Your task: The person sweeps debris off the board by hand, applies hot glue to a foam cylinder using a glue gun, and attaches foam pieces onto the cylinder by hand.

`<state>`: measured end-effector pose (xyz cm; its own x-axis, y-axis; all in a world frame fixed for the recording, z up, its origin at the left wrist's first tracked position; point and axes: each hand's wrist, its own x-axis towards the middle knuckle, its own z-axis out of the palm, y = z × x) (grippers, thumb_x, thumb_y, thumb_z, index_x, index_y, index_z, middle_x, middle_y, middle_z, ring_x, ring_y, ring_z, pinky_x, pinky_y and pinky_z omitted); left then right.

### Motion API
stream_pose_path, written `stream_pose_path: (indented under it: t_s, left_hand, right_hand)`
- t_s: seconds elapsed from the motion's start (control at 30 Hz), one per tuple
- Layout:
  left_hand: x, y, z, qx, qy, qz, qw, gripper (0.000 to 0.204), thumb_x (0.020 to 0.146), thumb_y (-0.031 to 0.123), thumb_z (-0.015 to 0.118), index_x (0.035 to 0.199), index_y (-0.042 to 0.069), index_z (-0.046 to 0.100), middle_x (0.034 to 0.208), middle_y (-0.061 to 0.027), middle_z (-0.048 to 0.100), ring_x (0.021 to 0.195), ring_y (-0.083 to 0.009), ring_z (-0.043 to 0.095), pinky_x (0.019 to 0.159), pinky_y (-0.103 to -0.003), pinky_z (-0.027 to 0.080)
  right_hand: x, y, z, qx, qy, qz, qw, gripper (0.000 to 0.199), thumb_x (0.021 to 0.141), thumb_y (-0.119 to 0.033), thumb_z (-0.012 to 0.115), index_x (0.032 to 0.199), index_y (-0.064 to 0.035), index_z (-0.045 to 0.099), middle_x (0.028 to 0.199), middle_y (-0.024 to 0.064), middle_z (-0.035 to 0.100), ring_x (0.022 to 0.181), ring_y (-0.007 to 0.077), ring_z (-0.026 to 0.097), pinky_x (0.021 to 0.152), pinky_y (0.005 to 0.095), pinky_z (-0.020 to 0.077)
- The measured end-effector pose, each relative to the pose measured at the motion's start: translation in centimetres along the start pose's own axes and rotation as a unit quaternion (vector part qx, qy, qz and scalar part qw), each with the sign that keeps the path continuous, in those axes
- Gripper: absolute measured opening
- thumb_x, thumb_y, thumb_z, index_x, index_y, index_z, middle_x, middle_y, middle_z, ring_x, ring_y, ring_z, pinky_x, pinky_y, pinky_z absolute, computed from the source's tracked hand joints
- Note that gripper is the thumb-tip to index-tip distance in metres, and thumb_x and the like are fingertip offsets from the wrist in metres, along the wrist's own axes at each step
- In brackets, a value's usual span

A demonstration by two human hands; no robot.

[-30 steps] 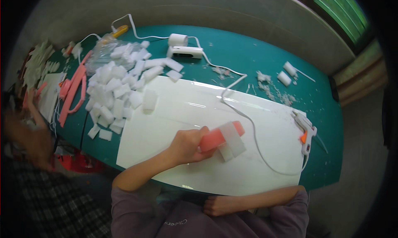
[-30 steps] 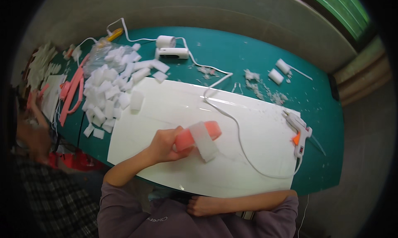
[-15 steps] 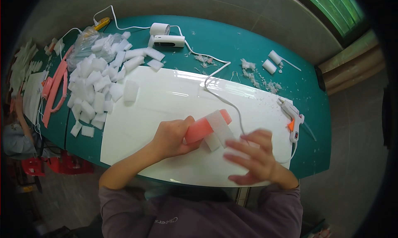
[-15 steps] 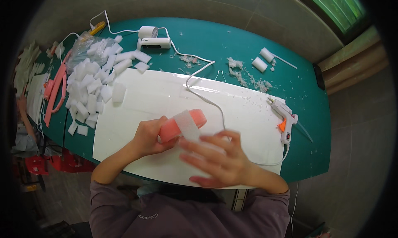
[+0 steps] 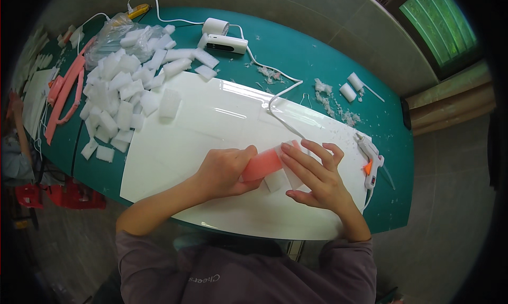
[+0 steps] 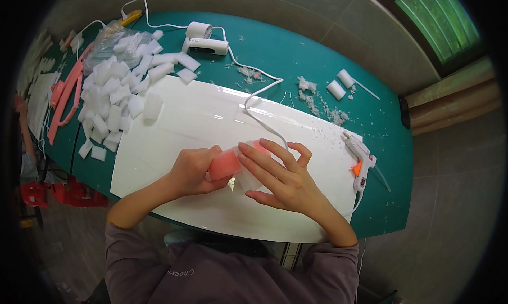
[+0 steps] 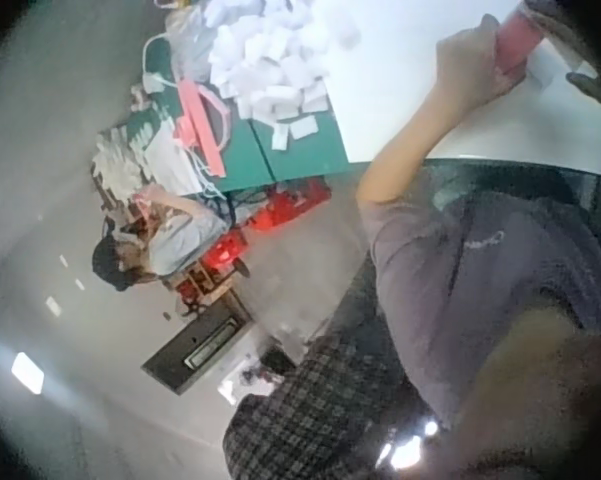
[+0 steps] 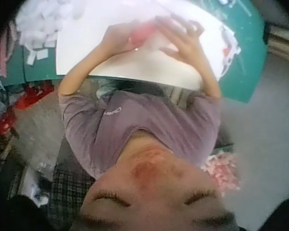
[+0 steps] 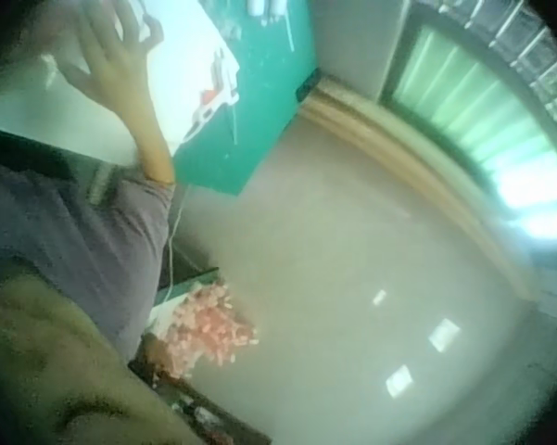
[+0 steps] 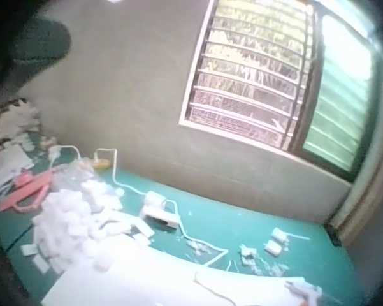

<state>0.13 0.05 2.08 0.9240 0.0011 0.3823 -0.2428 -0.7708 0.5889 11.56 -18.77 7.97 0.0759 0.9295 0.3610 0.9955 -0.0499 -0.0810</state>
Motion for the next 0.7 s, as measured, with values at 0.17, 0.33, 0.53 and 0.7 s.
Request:
stream_pose_path:
  t_s: [0.17, 0.33, 0.53, 0.7]
  left_hand:
    - [0.0, 0.0, 0.0, -0.004, 0.0, 0.0, 1.0, 0.034, 0.065, 0.026, 0.068, 0.081, 0.005, 0.046, 0.058, -0.0081, 0.054, 0.052, -0.0247, 0.056, 0.046, -0.033, 0.043]
    - [0.1, 0.2, 0.0, 0.0, 0.003, -0.002, 1.0, 0.034, 0.065, 0.026, 0.068, 0.08, 0.005, 0.046, 0.057, -0.0081, 0.054, 0.052, -0.0249, 0.056, 0.046, -0.033, 0.043]
    - [-0.1, 0.0, 0.0, 0.004, -0.005, -0.004, 1.0, 0.034, 0.065, 0.026, 0.068, 0.081, 0.005, 0.046, 0.059, -0.0082, 0.055, 0.053, -0.0248, 0.056, 0.046, -0.033, 0.043]
    - [0.0, 0.1, 0.2, 0.001, -0.001, -0.002, 1.0, 0.035, 0.065, 0.026, 0.068, 0.081, 0.005, 0.046, 0.06, -0.0082, 0.055, 0.054, -0.0251, 0.057, 0.046, -0.033, 0.043]
  right_hand:
    - [0.0, 0.2, 0.4, 0.025, 0.012, -0.003, 1.0, 0.059, 0.065, -0.035, 0.067, 0.115, -0.0091, 0.052, 0.124, 0.0022, 0.047, 0.112, 0.0181, 0.042, 0.089, 0.0384, 0.0208]
    - [-0.1, 0.3, 0.7, 0.052, 0.026, -0.001, 0.998, 0.06, 0.064, -0.034, 0.068, 0.116, -0.0088, 0.051, 0.125, 0.0027, 0.047, 0.112, 0.0192, 0.042, 0.089, 0.0382, 0.0225]
    - [0.0, 0.2, -0.1, 0.04, 0.017, -0.006, 0.999, 0.06, 0.067, -0.038, 0.066, 0.117, -0.009, 0.05, 0.125, 0.0032, 0.046, 0.113, 0.021, 0.041, 0.09, 0.0394, 0.0219]
    - [-0.1, 0.4, -0.5, 0.039, 0.008, 0.002, 0.999, 0.062, 0.066, -0.041, 0.066, 0.117, -0.0093, 0.05, 0.125, 0.0032, 0.046, 0.115, 0.0207, 0.04, 0.091, 0.0392, 0.0214]
